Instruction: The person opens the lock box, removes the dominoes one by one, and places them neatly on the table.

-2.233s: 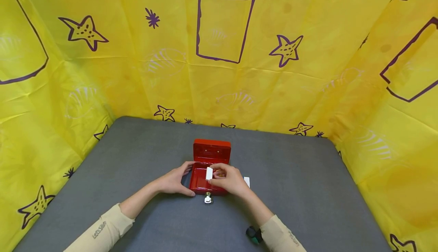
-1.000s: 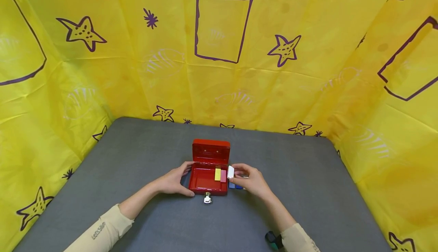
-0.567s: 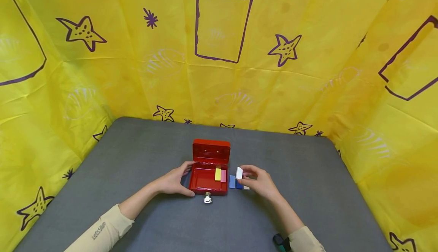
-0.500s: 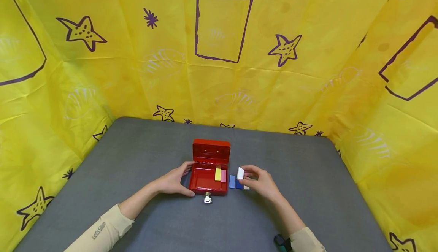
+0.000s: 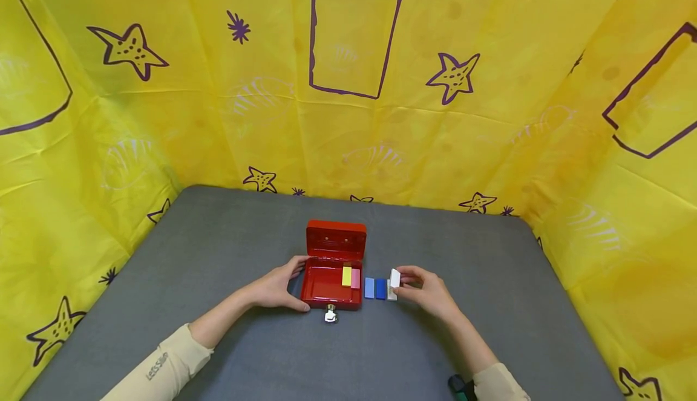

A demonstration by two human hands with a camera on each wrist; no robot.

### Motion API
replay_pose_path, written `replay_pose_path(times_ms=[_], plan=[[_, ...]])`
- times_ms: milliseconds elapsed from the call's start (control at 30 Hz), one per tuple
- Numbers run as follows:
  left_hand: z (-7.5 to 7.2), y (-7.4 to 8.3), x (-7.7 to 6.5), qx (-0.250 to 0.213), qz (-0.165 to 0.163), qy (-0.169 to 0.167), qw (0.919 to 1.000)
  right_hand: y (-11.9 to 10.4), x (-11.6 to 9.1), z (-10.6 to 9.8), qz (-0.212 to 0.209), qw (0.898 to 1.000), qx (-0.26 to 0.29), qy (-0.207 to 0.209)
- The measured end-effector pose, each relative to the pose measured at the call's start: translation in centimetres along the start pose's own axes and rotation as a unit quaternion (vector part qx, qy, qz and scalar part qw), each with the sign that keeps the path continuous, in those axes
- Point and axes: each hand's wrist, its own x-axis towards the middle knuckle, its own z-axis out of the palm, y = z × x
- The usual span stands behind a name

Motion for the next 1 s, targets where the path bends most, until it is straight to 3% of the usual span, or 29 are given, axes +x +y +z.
replay_pose_path(times_ms=[500, 1000], plan=[[-0.1, 0.1, 0.0, -0.001, -0.001, 0.002, 1.0000, 1.7, -0.3, -1.0, -0.024, 0.997, -0.067, 0.006], [-0.1, 0.1, 0.0, -0.010, 0.002, 0.005, 0.9999, 2.5, -0.2, -1.3, -0.090, 0.993, -0.074, -0.010]])
